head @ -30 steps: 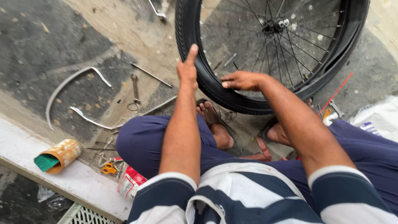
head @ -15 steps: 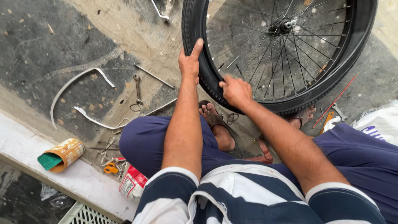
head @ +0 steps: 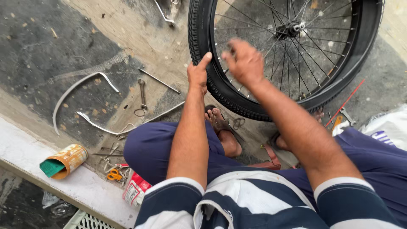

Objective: The person sits on the ground and uses tire levers to remove a bicycle tire from its rim. They then insert a new inner tube into the tire and use the levers to seat the tire back onto the rim.

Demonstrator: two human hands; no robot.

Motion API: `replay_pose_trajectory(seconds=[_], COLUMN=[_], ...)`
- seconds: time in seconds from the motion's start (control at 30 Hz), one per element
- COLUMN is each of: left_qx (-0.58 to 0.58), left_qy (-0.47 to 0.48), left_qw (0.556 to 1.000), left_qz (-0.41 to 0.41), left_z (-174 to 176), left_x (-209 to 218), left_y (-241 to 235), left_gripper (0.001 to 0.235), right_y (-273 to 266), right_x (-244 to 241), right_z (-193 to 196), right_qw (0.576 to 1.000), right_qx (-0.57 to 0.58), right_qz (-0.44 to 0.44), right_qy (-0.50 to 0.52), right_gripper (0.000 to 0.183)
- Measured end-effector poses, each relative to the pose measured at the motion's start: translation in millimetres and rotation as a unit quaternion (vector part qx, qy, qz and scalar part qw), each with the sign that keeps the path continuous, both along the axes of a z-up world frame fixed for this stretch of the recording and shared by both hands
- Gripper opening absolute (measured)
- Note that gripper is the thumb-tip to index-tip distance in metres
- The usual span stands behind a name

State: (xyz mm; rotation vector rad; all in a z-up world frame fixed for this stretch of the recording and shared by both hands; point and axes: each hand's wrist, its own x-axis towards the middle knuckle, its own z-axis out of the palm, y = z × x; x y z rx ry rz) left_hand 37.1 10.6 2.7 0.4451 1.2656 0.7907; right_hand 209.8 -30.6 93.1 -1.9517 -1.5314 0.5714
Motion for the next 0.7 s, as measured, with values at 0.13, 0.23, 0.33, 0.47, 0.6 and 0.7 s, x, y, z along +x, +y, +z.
replay_pose_trajectory(seconds=[0.13,0.23,0.33,0.47,0.6,0.7], left_qx=[-0.005,0.001,-0.002,0.001,-0.023,-0.031], left_qy=[0.019,0.019,0.035,0.057,0.068,0.083], left_qw=[1.000,1.000,0.999,0.998,0.997,0.995], left_qz=[-0.006,-0.009,-0.016,-0.022,-0.025,-0.042], left_z=[7,6,7,12,16,14], left_x=[2,4,4,6,8,15], left_y=[0,2,4,7,10,3], left_gripper=[0.046,0.047,0.047,0.047,0.046,0.045], right_y=[66,128,173,200,225,236], right_x=[35,63,80,88,73,66], right_z=[-33,-71,-99,-115,-128,-150], right_qw=[0.981,0.947,0.804,0.713,0.742,0.760], right_qx=[0.095,0.048,-0.119,-0.116,-0.193,-0.122], right_qz=[-0.120,-0.195,-0.242,-0.167,-0.287,-0.372], right_qy=[0.115,0.252,0.530,0.671,0.574,0.518], right_gripper=[0.031,0.035,0.043,0.043,0.035,0.032])
